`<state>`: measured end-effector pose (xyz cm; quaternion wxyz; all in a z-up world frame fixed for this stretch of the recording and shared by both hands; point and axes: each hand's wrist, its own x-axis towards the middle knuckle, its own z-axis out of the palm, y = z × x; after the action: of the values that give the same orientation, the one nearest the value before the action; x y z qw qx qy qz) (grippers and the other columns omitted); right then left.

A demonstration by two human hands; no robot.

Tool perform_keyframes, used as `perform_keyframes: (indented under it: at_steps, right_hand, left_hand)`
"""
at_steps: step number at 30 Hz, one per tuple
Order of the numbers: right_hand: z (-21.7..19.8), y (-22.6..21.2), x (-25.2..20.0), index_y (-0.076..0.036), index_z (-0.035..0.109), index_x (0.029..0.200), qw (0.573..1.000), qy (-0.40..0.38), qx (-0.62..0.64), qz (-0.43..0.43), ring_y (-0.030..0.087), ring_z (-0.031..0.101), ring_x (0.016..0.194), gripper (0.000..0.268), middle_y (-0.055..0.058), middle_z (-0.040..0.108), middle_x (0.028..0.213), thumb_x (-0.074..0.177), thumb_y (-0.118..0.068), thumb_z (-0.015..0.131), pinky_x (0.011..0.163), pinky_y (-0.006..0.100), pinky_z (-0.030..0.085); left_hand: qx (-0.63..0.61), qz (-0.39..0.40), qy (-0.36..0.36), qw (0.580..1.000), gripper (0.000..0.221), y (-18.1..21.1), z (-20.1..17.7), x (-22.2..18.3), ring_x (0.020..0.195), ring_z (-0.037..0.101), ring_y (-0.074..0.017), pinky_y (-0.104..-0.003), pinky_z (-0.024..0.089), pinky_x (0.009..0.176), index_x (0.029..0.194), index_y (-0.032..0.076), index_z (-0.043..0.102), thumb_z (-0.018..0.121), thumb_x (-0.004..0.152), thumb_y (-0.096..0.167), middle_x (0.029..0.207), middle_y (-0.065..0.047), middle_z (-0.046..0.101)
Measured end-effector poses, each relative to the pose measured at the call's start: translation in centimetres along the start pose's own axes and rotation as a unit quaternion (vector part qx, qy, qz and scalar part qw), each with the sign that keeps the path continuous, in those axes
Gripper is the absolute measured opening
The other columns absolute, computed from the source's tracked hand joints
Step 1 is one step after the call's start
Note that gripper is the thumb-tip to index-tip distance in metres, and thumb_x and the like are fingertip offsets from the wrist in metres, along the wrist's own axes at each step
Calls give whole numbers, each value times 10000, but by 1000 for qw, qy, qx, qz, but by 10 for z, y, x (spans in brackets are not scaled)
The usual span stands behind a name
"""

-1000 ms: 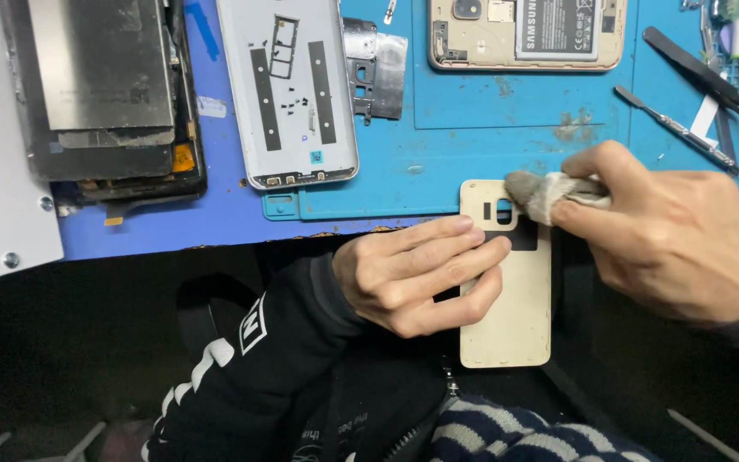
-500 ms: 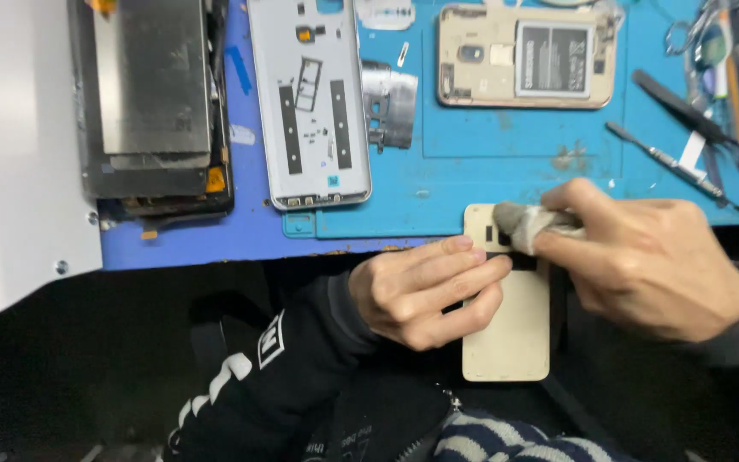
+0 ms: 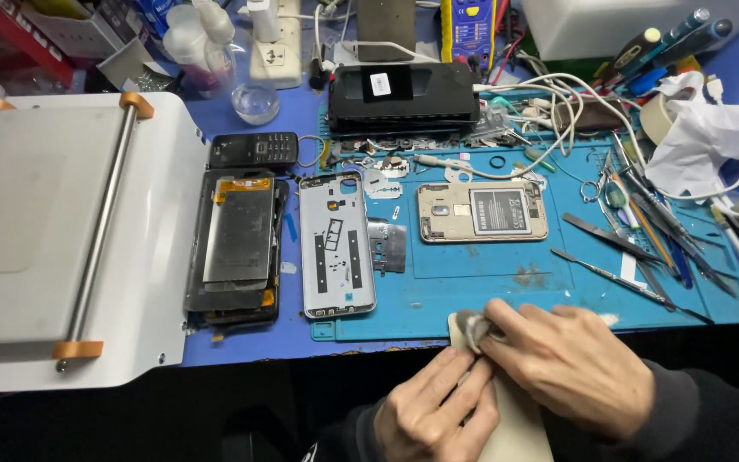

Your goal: The person wipes a beige phone back cover with a cloth, rubbing its camera cutout and surfaces, then sets it down and picks up a rose-gold phone. They fit the cover onto the phone body, then wrap adhesive tape around the assembled phone, pressing the tape along its edges.

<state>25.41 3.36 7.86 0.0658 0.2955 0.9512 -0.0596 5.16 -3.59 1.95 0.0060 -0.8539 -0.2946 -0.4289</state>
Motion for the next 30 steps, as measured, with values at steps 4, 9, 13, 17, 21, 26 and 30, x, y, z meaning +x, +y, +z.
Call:
perform_keyframes:
  at_steps: [4, 9, 13, 17, 21, 26, 30]
  right_hand:
    - [-3, 2, 2, -82, 648, 1047, 999, -5, 31, 9, 256, 658, 718, 261, 87, 535, 1004, 807, -174, 609, 516, 391, 531]
    - [-10, 3, 8, -112, 671, 1065, 996, 14, 79, 23, 281, 659, 692, 292, 82, 547, 1010, 779, -162, 631, 497, 404, 532]
    - [15, 14, -14, -137, 681, 1151, 992, 55, 115, -16, 215, 664, 717, 296, 48, 553, 1030, 861, -152, 623, 527, 376, 512]
    - [-1, 11, -7, -102, 669, 1065, 996, 25, 86, 2, 259, 678, 686, 318, 91, 548, 981, 749, -137, 669, 504, 411, 538]
    - [10, 33, -51, -176, 694, 960, 992, 10, 123, 7, 194, 701, 720, 183, 19, 641, 1055, 780, -143, 698, 571, 364, 553]
    - [9, 46, -68, -132, 735, 978, 986, 153, 52, 43, 230, 690, 663, 312, 105, 678, 1055, 667, -142, 753, 540, 356, 539]
    - [22, 52, -81, -129, 749, 962, 962, 273, -13, -16, 237, 666, 678, 325, 117, 697, 1000, 638, -132, 767, 567, 336, 514]
  left_hand:
    - [11, 1, -19, 1000, 168, 1, -11, 8, 1055, 742, -392, -472, 639, 981, 913, -54, 699, 710, 803, 72, 1080, -262, 717]
    - [13, 2, -5, 1000, 97, 3, -7, 9, 1072, 734, -396, -475, 629, 965, 860, -37, 666, 744, 860, 21, 1108, -255, 718]
    - [-6, 3, -8, 1000, 100, 1, -9, 8, 1102, 730, -404, -478, 631, 991, 875, -48, 671, 742, 841, 12, 1114, -249, 711]
    - [-5, 6, -12, 1000, 104, 1, -11, 10, 1093, 726, -398, -481, 628, 988, 865, -43, 663, 750, 849, 11, 1100, -237, 708]
    - [-13, 26, 4, 1000, 88, -7, -9, 8, 1054, 738, -385, -480, 641, 950, 847, -40, 663, 739, 832, 0, 1072, -227, 718]
    - [-44, 55, 39, 997, 138, -27, -14, 21, 1084, 753, -359, -466, 658, 955, 833, -28, 619, 740, 895, -52, 1110, -221, 734]
    - [-157, 77, 27, 984, 60, -45, -3, 31, 1121, 747, -345, -479, 653, 985, 965, -69, 695, 728, 921, -45, 1144, -213, 733]
